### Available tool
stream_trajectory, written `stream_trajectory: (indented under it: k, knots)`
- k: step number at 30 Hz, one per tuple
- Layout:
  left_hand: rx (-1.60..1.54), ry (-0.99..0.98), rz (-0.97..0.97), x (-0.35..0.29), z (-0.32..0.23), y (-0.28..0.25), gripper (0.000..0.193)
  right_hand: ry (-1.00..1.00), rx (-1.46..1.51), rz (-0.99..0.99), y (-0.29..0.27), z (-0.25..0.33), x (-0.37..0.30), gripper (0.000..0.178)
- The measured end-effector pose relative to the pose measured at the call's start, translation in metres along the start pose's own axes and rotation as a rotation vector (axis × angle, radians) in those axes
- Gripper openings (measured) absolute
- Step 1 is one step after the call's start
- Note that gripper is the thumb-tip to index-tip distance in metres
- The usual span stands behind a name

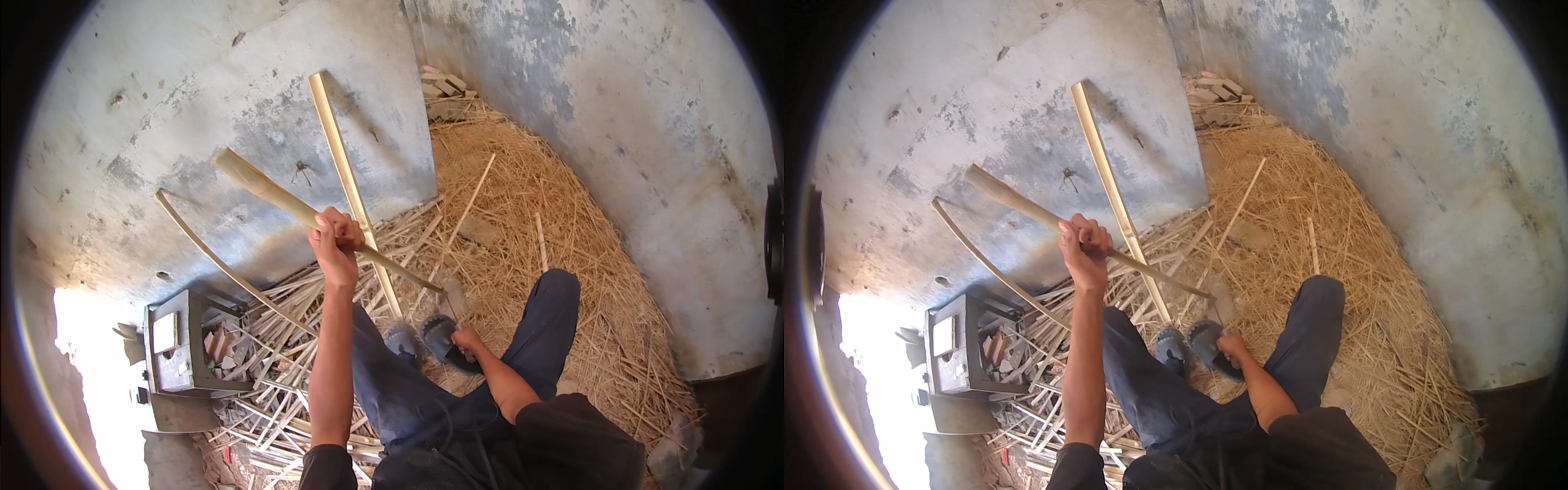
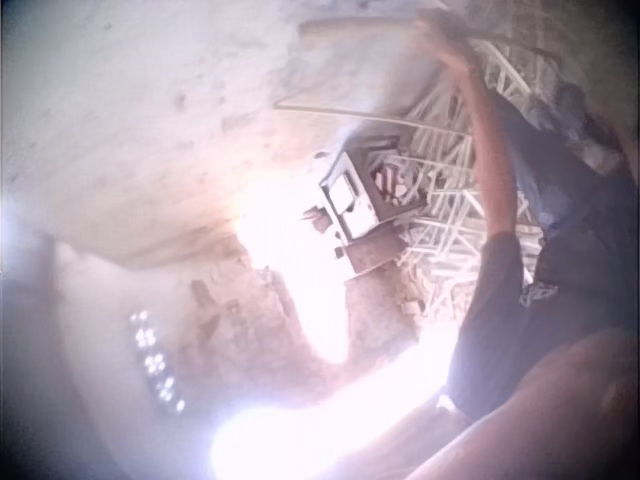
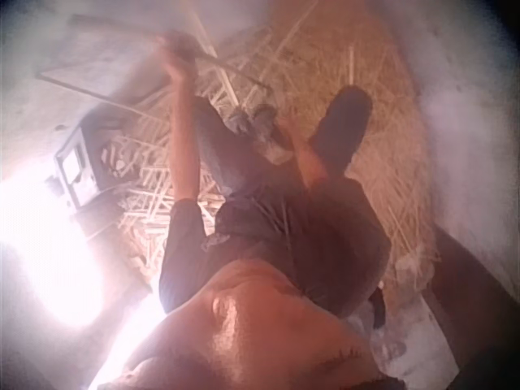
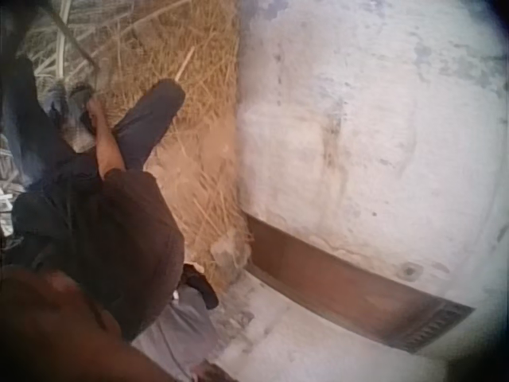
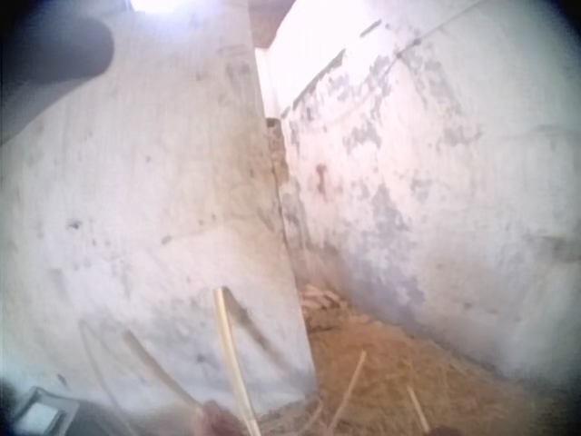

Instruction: The person sits on a floor covered in straw and splits a long bamboo stalk into thin strips using a knife. They hold the bamboo against their leg and use the knife to shave and separate the material into uniform strips.

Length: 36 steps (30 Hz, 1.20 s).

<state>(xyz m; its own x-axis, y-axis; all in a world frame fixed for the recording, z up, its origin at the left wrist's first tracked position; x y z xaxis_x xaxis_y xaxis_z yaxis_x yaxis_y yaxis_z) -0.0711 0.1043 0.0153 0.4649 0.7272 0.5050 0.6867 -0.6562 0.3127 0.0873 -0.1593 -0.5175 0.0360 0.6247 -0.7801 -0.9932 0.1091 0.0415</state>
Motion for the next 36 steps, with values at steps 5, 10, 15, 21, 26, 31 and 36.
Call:
stream_trajectory:
  k: [5,10,15,21,26,31,36]
  knots:
    - [0.034,-0.005,-0.020,0.003,-0.003,0.001,0.061,0.086,0.783,0.533,0.036,-0.018,0.033,0.010]
    - [0.026,-0.013,-0.012,0.002,-0.001,-0.003,0.061,-0.108,0.108,0.074,0.007,0.010,0.005,0.008]
    - [-0.041,0.034,-0.057,0.003,0.002,-0.009,0.059,-0.281,-0.168,-0.136,0.005,0.059,-0.032,0.011]
    - [-0.060,0.040,-0.114,0.002,-0.004,-0.024,0.059,-0.064,-0.260,-0.156,-0.021,-0.010,-0.004,0.012]
    - [-0.049,0.046,-0.166,-0.013,-0.010,-0.049,0.058,0.073,0.107,0.039,-0.012,-0.036,0.005,0.016]
    - [-0.065,0.063,-0.121,-0.006,-0.010,-0.036,0.058,0.095,0.477,0.354,0.011,-0.042,0.029,0.011]
    - [-0.057,0.049,-0.124,-0.003,-0.005,-0.029,0.057,-0.050,-0.199,-0.066,-0.012,0.013,-0.011,0.012]
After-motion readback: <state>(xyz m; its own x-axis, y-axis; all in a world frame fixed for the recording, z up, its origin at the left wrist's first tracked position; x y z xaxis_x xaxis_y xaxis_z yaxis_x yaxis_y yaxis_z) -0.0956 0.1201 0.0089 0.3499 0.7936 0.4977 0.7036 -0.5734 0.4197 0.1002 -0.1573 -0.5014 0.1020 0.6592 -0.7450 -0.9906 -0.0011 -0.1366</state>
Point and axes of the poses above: each hand's wrist, its own x-axis towards the middle knuckle, its own y-axis out of the palm, z = x × y, the point moved 10 cm from there along x, towards the middle knuckle, and after that the axes turned 12 degrees about z, right-handed, at the moved point
